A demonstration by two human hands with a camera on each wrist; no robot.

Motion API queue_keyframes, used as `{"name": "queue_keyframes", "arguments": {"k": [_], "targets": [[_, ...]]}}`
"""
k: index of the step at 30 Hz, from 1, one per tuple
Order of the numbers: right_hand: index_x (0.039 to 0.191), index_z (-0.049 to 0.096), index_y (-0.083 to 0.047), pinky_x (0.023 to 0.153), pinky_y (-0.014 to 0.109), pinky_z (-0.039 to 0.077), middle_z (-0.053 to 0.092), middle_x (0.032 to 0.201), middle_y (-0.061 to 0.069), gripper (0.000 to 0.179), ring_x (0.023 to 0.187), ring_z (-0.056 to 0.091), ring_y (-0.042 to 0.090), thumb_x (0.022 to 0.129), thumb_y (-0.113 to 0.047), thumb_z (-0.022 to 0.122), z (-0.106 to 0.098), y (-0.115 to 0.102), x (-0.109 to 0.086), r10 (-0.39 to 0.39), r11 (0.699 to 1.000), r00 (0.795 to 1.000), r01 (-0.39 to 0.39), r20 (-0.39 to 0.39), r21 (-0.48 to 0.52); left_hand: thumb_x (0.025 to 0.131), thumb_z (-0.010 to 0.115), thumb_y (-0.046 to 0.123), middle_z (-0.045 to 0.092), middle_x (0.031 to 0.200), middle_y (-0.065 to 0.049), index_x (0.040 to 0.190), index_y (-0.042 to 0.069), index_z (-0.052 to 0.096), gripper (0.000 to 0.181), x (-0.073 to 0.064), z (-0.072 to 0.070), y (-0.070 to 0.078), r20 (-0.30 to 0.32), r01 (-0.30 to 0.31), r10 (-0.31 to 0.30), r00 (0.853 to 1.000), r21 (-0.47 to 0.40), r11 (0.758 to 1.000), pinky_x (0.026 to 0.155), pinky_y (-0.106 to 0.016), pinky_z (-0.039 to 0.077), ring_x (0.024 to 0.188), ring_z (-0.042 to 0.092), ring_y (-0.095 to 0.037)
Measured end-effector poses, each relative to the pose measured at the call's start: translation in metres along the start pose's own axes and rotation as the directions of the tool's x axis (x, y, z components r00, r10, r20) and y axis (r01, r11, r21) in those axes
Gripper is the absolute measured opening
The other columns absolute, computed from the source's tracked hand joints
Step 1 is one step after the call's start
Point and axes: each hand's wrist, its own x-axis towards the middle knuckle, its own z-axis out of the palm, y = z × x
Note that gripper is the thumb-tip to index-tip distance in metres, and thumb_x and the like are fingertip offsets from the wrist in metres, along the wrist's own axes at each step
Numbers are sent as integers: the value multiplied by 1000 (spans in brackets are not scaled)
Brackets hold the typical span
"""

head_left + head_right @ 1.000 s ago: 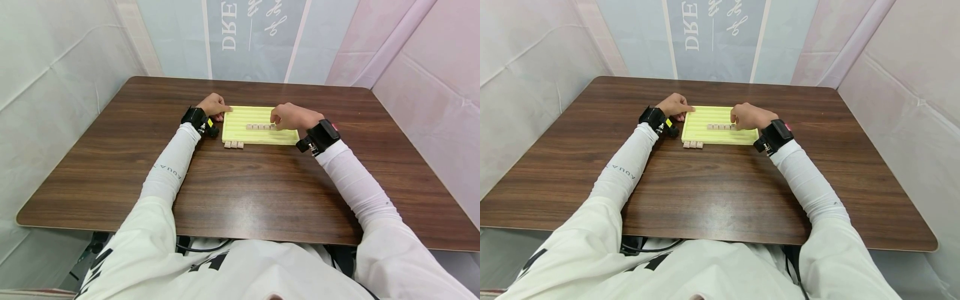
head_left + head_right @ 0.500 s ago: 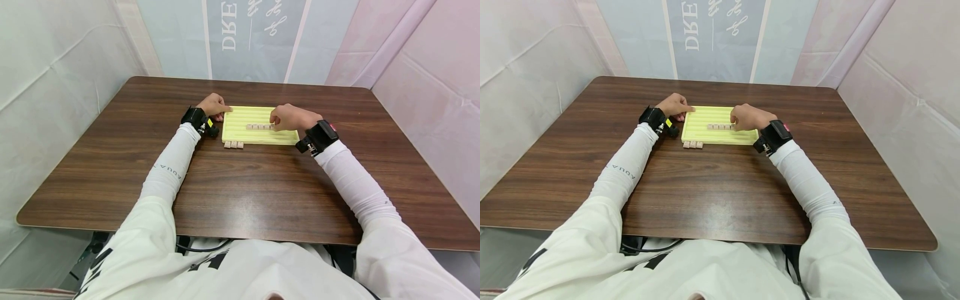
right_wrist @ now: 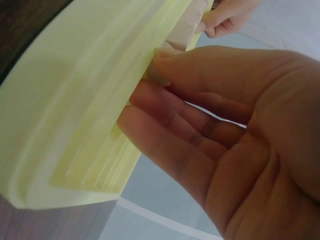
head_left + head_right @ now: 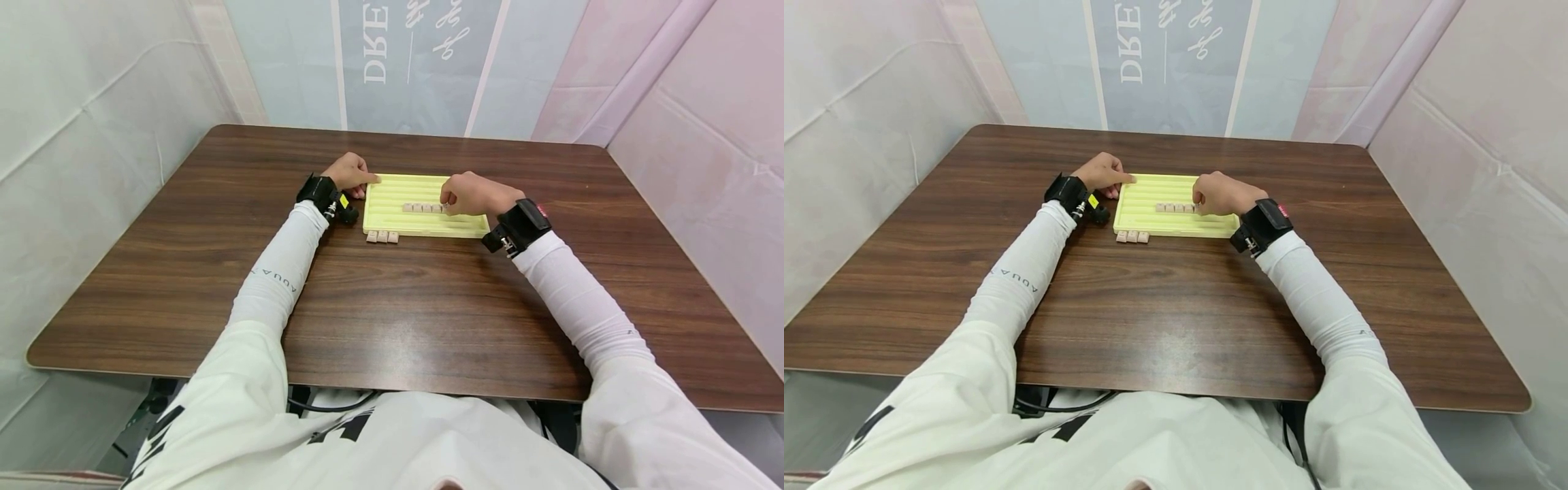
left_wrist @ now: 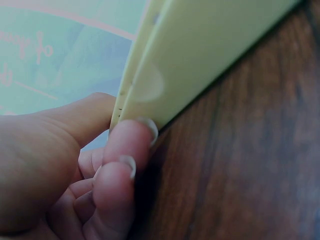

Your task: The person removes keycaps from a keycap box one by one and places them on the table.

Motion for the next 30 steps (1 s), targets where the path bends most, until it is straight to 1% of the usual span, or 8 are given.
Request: {"name": "queue_keyframes", "arguments": {"k": [5, 13, 30], "targets": [[125, 59, -4, 95, 43, 48, 60, 124, 17, 31, 115, 57, 31, 95, -13, 58, 1, 1, 0, 0, 1000, 1000, 0, -2, 7, 93, 65, 26, 57, 57, 2, 83, 3, 55, 27, 1, 0, 0, 4, 3, -3, 1000, 1, 1000, 50, -21, 52, 45, 57, -7], [122, 60, -4, 94, 42, 49, 61, 122, 17, 28, 114, 57, 31, 95, -11, 58, 2, 0, -1, -4, 1000, 1000, 4, -13, 2, 93, 64, 26, 57, 57, 2, 83, 4, 56, 26, 1, 1, -2, -15, -11, 11, 1000, 32, 999, 50, -22, 52, 45, 57, -7], [120, 61, -5, 94, 41, 49, 61, 120, 16, 26, 114, 57, 30, 95, -12, 59, 3, 0, 2, -11, 1000, 1000, 11, -17, -3, 93, 65, 27, 57, 57, 2, 82, 4, 56, 27, 3, 0, -3, -1, -6, 6, 1000, 27, 1000, 50, -22, 53, 45, 58, -8]]}}
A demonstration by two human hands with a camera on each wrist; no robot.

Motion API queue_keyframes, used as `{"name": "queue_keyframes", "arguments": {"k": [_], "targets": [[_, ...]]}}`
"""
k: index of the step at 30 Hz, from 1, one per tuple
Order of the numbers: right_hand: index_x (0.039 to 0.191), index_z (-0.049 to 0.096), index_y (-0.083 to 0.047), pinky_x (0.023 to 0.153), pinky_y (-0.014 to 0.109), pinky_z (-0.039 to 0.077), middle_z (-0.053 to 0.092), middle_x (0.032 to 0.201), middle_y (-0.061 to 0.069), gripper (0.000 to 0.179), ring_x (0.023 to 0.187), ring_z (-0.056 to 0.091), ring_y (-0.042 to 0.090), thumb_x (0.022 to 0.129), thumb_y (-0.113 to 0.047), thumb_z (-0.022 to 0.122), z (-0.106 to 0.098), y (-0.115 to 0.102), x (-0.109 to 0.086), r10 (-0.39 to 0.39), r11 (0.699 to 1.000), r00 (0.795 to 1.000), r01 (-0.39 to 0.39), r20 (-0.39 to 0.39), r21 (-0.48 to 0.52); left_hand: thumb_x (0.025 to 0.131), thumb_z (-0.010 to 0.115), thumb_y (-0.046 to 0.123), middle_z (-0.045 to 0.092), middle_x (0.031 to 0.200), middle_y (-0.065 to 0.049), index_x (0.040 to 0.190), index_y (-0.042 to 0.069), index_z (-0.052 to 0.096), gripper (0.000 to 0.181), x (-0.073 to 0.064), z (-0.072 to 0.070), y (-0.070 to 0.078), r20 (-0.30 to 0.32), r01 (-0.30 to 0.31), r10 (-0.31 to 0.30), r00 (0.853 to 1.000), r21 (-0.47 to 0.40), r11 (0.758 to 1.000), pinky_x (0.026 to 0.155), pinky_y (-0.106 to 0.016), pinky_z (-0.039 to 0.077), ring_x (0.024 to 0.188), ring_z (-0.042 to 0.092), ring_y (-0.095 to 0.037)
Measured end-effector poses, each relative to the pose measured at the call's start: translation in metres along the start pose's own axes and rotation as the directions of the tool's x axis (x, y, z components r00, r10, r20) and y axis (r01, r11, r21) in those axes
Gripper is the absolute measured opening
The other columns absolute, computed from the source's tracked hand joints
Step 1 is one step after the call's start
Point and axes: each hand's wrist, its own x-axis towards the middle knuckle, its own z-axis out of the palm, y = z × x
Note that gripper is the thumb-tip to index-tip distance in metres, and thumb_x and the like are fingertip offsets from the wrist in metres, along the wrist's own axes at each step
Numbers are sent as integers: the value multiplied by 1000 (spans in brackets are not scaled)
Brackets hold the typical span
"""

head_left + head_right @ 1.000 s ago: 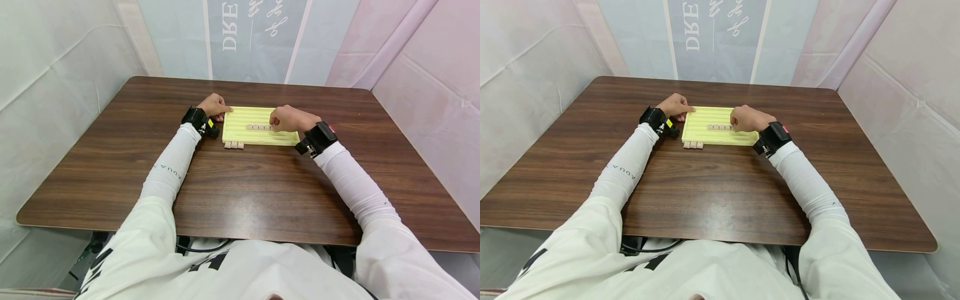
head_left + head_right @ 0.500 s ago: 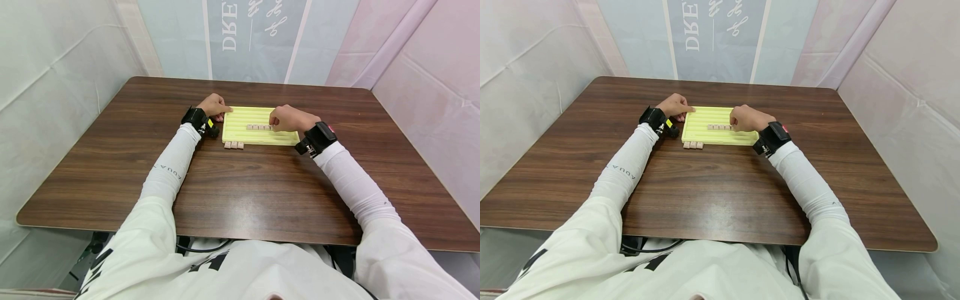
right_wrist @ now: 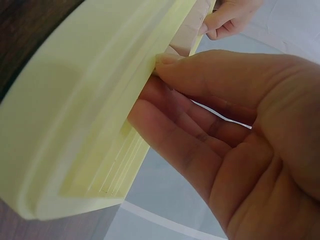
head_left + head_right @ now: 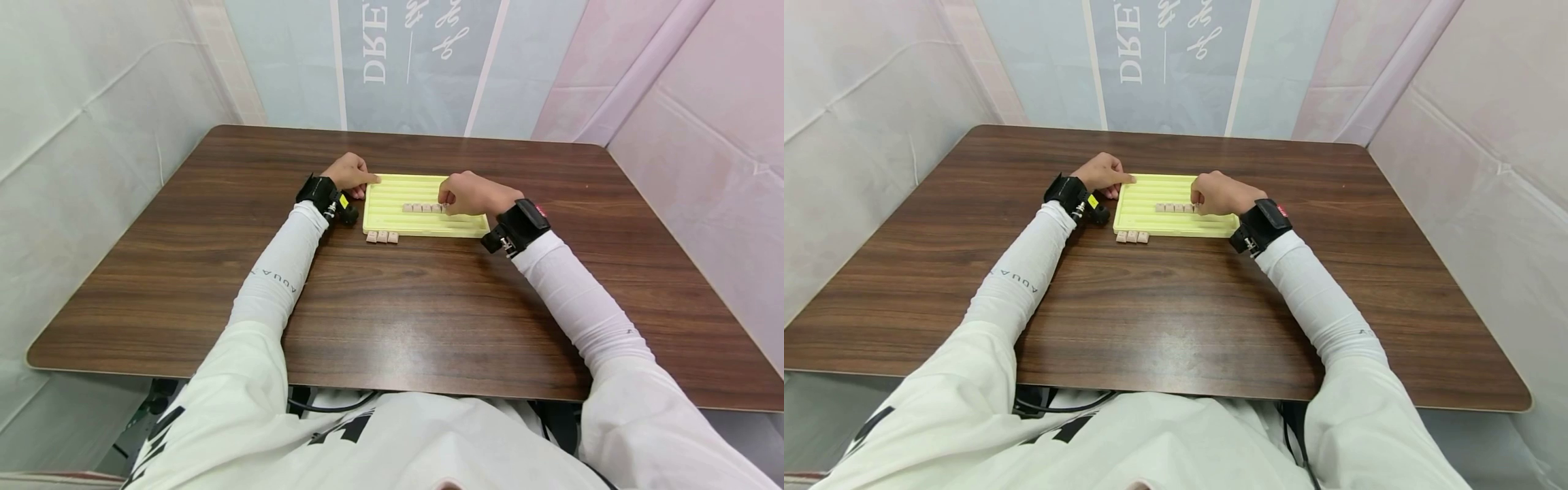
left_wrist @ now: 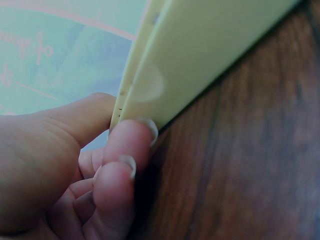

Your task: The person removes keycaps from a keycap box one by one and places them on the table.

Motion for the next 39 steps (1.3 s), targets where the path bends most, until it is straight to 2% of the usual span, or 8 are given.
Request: {"name": "queue_keyframes", "arguments": {"k": [10, 39], "targets": [[116, 63, -5, 93, 41, 49, 62, 118, 15, 23, 112, 58, 30, 94, -12, 60, 0, 1, 1, -14, 1000, 1000, 14, -11, -5, 93, 64, 27, 56, 57, 2, 81, 5, 55, 27, -1, 1, 1, -10, -6, 6, 1000, 2, 1000, 50, -22, 52, 45, 57, -7], [117, 64, -3, 91, 41, 51, 63, 118, 17, 24, 111, 60, 30, 96, -10, 56, 0, 2, 0, -20, 1000, 1000, 20, -24, -11, 93, 65, 27, 57, 57, 2, 81, 4, 55, 28, -2, 1, 1, -11, -3, 2, 1000, -12, 1000, 50, -22, 52, 45, 57, -7]]}}
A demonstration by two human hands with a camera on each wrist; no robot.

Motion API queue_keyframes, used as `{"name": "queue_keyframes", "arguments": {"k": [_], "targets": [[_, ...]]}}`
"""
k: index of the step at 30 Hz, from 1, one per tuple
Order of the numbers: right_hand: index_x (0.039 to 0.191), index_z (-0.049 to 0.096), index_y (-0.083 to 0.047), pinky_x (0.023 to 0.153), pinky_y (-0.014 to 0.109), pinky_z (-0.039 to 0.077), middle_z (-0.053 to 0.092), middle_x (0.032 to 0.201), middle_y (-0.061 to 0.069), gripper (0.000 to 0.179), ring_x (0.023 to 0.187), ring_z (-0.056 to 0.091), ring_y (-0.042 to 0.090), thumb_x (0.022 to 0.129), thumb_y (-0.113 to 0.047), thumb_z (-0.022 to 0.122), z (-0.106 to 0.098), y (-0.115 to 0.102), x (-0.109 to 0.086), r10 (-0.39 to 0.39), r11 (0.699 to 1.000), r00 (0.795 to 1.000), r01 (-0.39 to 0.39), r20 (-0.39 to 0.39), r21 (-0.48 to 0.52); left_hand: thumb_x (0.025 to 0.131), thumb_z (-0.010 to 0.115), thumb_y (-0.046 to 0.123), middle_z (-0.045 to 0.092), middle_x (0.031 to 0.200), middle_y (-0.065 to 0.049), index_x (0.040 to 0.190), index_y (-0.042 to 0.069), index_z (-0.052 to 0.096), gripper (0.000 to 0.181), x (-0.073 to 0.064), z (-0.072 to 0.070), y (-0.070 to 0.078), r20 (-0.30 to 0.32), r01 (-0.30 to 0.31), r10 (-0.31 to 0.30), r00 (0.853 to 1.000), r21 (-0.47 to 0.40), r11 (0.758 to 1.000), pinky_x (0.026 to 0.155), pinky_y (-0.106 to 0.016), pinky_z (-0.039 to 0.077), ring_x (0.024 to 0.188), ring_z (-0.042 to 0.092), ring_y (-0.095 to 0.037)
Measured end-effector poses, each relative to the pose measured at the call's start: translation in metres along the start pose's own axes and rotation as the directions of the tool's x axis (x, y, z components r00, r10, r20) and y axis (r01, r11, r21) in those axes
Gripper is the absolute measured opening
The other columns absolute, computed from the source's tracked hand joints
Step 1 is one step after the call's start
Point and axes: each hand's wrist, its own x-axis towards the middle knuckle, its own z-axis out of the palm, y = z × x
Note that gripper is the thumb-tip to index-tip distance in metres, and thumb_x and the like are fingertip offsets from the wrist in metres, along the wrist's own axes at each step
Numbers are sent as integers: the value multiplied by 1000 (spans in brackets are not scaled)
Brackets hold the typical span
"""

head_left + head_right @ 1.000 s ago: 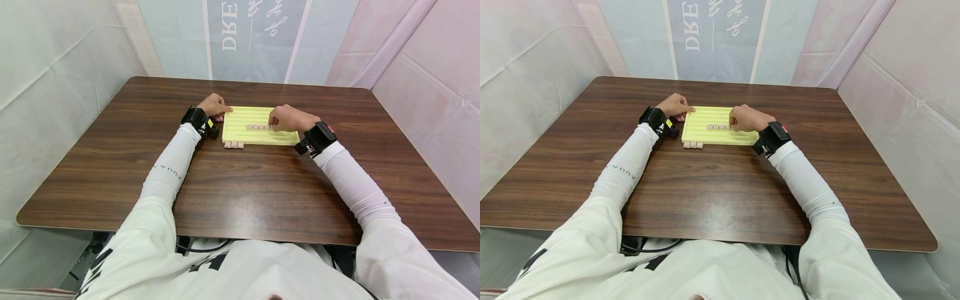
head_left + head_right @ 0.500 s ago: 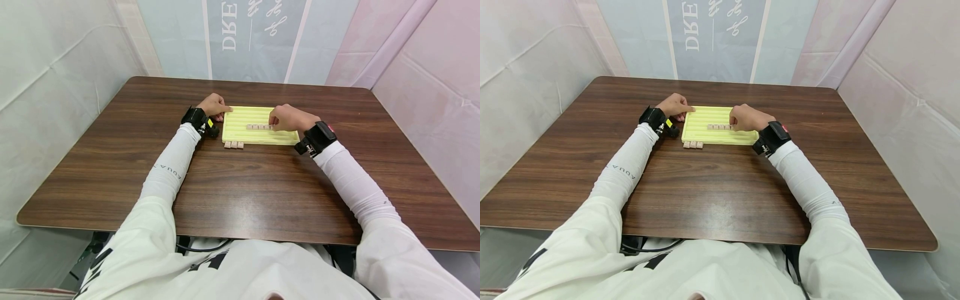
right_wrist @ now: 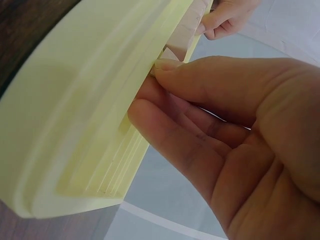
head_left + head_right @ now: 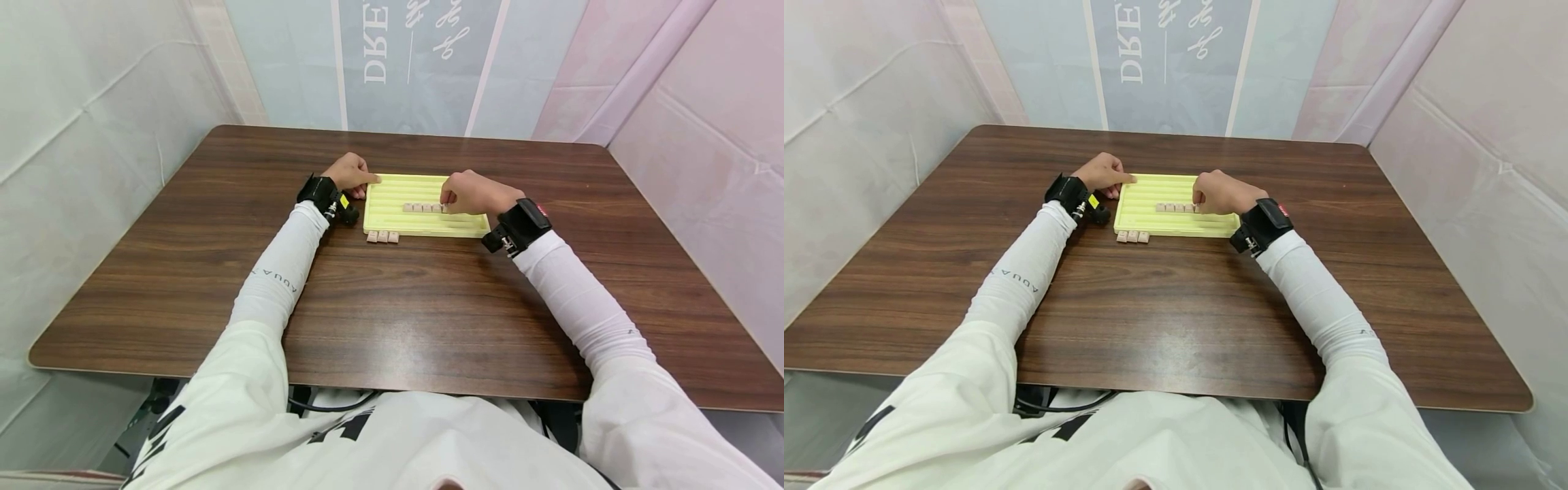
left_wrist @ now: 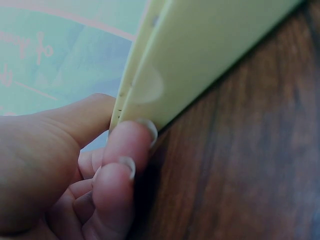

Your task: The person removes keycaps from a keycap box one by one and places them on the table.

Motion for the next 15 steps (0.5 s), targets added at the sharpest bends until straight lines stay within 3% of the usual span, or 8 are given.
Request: {"name": "queue_keyframes", "arguments": {"k": [15], "targets": [[119, 62, -5, 93, 40, 49, 62, 120, 15, 24, 112, 58, 30, 96, -13, 57, -4, -2, -4, 24, 1000, 1000, -24, -4, -4, 92, 66, 29, 57, 55, 3, 80, 5, 56, 28, 0, 0, 0, -6, 4, -4, 1000, 1, 1000, 48, -21, 51, 44, 56, -7]]}}
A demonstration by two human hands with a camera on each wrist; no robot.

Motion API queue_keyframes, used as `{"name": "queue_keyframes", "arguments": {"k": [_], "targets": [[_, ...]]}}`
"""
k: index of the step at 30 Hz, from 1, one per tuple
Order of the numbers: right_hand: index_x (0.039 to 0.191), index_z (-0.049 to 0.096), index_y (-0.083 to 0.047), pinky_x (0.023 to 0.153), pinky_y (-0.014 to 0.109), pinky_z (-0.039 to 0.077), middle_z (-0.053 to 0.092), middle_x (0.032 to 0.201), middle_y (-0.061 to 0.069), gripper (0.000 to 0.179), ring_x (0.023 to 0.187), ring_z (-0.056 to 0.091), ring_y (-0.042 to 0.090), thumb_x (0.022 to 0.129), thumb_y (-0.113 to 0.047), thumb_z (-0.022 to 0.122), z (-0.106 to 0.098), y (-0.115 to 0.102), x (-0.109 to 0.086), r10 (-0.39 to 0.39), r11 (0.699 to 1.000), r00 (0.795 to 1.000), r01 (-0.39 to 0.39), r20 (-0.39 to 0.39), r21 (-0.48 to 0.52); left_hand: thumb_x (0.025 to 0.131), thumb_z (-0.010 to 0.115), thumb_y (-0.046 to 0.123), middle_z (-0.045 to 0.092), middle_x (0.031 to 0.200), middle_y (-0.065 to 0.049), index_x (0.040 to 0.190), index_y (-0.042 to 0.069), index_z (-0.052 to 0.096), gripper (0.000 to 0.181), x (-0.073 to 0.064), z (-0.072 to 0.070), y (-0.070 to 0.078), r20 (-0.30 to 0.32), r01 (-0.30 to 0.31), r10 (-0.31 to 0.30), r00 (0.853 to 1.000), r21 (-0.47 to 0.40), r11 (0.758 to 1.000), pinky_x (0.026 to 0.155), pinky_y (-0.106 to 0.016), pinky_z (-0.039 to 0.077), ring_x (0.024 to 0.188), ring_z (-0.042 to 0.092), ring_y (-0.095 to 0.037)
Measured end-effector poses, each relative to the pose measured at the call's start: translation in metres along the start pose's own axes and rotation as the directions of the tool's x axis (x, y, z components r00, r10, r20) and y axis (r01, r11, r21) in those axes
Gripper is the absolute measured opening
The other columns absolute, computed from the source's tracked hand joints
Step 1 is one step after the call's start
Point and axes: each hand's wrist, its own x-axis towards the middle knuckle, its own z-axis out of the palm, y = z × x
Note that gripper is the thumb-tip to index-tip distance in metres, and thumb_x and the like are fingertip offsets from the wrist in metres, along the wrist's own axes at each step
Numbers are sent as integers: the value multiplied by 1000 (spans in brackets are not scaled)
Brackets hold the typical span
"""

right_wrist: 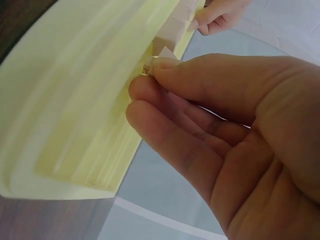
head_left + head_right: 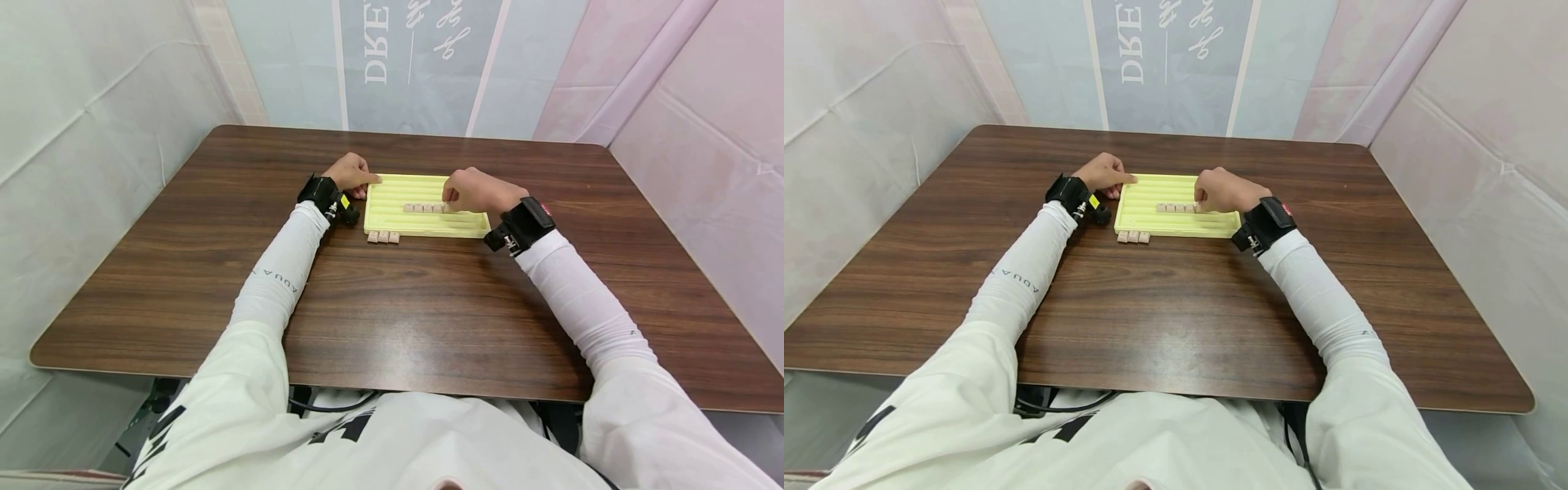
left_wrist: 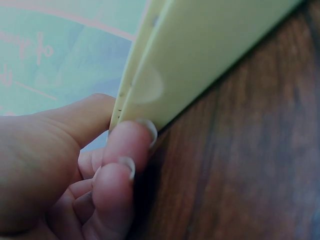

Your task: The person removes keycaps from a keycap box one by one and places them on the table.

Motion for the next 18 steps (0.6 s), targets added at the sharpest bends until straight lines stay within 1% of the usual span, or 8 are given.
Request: {"name": "queue_keyframes", "arguments": {"k": [5, 12, 18], "targets": [[121, 61, -6, 95, 40, 49, 61, 121, 14, 26, 113, 57, 29, 97, -14, 56, -4, -2, -2, 9, 1000, 1000, -9, 3, -6, 92, 66, 29, 57, 55, 3, 81, 5, 56, 28, 0, 0, 0, 5, -1, 1, 1000, -1, 1000, 49, -22, 52, 44, 57, -7], [122, 61, -4, 95, 40, 48, 61, 121, 15, 27, 113, 57, 30, 97, -14, 56, -10, -1, -6, 2, 1000, 1000, -2, -8, -12, 93, 65, 28, 57, 56, 2, 83, 4, 55, 28, 0, 0, 0, 12, -8, 7, 1000, 6, 1000, 49, -22, 52, 44, 57, -7], [121, 62, -3, 93, 41, 49, 62, 119, 15, 27, 112, 58, 29, 97, -15, 57, -14, -2, -8, -1, 1000, 1000, 1, -23, -10, 93, 65, 29, 57, 56, 2, 83, 4, 56, 28, 0, 0, 0, 7, -9, 9, 1000, 9, 1000, 49, -22, 52, 44, 57, -8]]}}
